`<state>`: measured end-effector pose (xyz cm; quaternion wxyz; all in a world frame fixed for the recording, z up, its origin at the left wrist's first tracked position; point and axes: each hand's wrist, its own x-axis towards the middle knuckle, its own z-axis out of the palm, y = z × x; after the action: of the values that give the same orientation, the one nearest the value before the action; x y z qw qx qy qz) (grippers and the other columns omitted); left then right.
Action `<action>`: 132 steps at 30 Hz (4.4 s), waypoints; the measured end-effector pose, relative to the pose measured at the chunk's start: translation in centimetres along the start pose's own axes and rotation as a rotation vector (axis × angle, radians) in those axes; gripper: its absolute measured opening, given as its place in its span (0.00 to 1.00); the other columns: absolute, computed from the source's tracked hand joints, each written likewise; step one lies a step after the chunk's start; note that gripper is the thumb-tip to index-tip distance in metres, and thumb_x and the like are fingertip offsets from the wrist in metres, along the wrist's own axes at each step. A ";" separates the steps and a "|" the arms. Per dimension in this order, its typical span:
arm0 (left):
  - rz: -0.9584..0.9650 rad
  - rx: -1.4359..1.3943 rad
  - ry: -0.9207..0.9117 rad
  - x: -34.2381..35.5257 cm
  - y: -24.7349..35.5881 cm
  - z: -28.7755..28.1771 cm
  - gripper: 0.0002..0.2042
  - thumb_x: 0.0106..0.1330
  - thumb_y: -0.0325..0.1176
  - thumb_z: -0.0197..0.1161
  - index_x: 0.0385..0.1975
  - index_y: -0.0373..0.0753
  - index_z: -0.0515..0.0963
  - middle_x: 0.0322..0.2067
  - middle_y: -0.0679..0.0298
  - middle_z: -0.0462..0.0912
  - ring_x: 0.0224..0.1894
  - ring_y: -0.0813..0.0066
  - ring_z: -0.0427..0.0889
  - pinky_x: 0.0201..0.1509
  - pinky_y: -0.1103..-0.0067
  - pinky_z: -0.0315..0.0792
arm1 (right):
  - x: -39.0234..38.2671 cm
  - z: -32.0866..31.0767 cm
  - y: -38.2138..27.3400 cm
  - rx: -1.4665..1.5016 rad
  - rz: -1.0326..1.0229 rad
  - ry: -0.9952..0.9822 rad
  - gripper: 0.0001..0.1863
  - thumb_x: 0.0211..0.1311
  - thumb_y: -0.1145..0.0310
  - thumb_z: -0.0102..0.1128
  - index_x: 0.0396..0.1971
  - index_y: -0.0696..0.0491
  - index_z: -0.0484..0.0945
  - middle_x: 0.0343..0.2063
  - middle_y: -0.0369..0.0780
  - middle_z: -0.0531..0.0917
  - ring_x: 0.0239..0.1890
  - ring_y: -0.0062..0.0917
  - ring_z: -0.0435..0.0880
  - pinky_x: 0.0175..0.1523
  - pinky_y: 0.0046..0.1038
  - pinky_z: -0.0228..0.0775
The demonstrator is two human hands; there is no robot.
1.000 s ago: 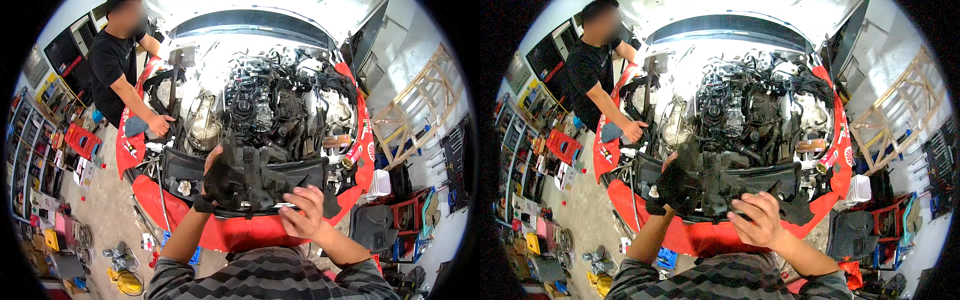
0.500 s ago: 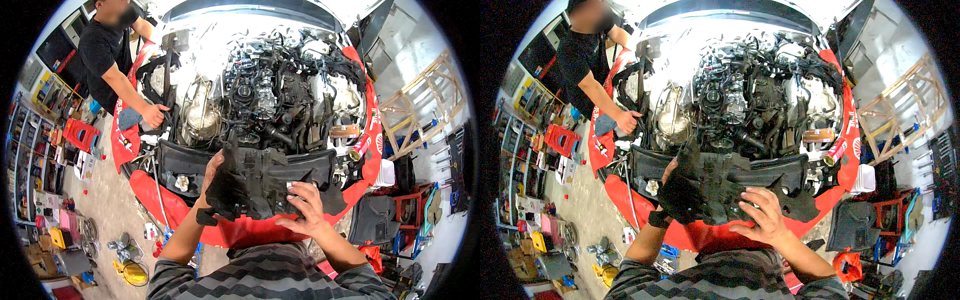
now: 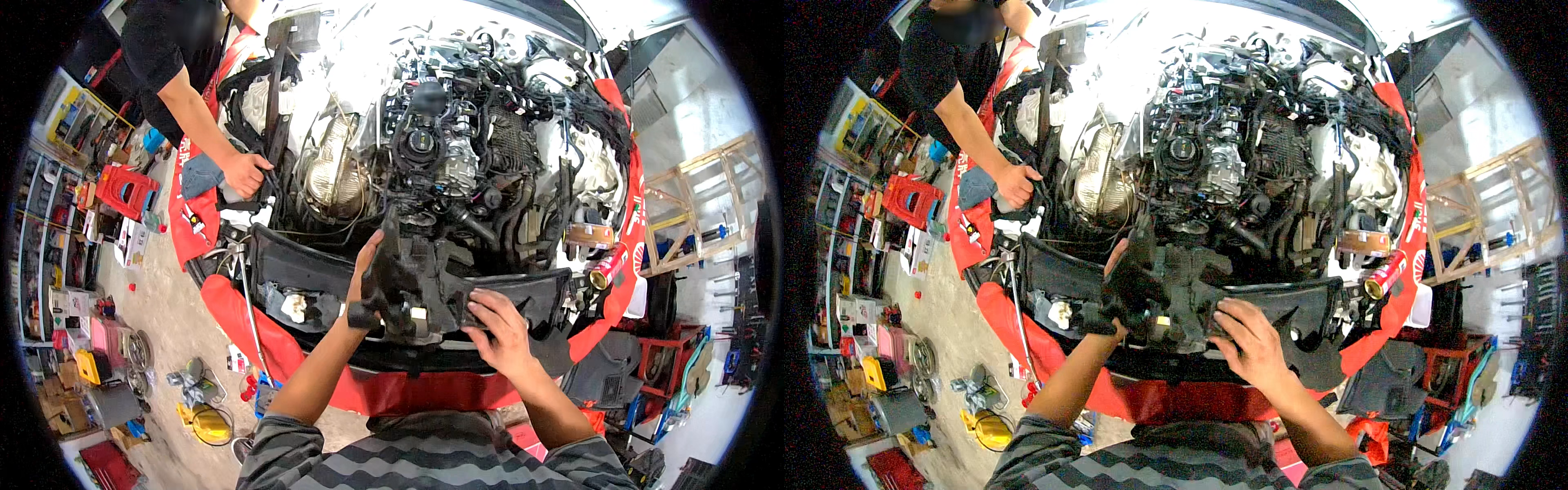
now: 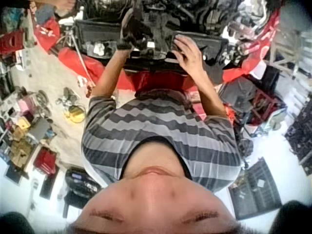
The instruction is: The person carries plastic engine cover pieces from the floor to the car and fits the cover sections onto the engine components by hand.
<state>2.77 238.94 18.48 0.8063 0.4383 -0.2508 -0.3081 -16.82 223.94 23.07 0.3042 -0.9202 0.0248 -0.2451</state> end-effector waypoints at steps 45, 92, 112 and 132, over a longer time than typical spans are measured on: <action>-0.277 1.254 0.164 11.6 -11.4 -4.7 0.43 0.51 0.31 0.76 0.66 0.30 0.58 0.59 0.50 0.66 0.57 0.47 0.73 0.59 0.64 0.72 | 10.4 11.0 20.6 0.001 0.401 0.237 0.09 0.57 0.78 0.60 0.38 0.55 0.80 0.36 0.43 0.82 0.39 0.42 0.82 0.44 0.35 0.74; -0.164 0.676 0.534 18.9 -6.5 -5.7 0.26 0.60 0.45 0.71 0.46 0.28 0.76 0.39 0.58 0.82 0.40 0.72 0.79 0.48 0.76 0.72 | 15.9 7.7 24.9 0.188 0.725 0.162 0.38 0.66 0.44 0.55 0.59 0.66 0.67 0.58 0.55 0.71 0.63 0.45 0.67 0.68 0.37 0.55; 0.070 1.054 -0.232 25.2 6.4 -2.0 0.33 0.55 0.55 0.71 0.46 0.26 0.80 0.40 0.48 0.85 0.43 0.60 0.84 0.50 0.70 0.75 | 15.3 -4.8 13.5 -0.247 1.013 0.025 0.25 0.55 0.50 0.70 0.36 0.60 0.82 0.29 0.48 0.84 0.39 0.30 0.84 0.43 0.34 0.73; -0.568 0.556 0.514 9.2 -2.2 0.2 0.35 0.64 0.51 0.65 0.59 0.26 0.68 0.57 0.50 0.74 0.59 0.61 0.72 0.65 0.71 0.61 | 10.9 7.7 15.2 1.388 0.681 0.683 0.40 0.59 0.47 0.66 0.64 0.53 0.61 0.63 0.38 0.68 0.65 0.31 0.65 0.68 0.38 0.56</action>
<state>8.36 231.30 17.91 0.5781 0.7508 0.0135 -0.3191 -2.08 213.68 13.80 0.8335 -0.3423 0.2352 -0.3644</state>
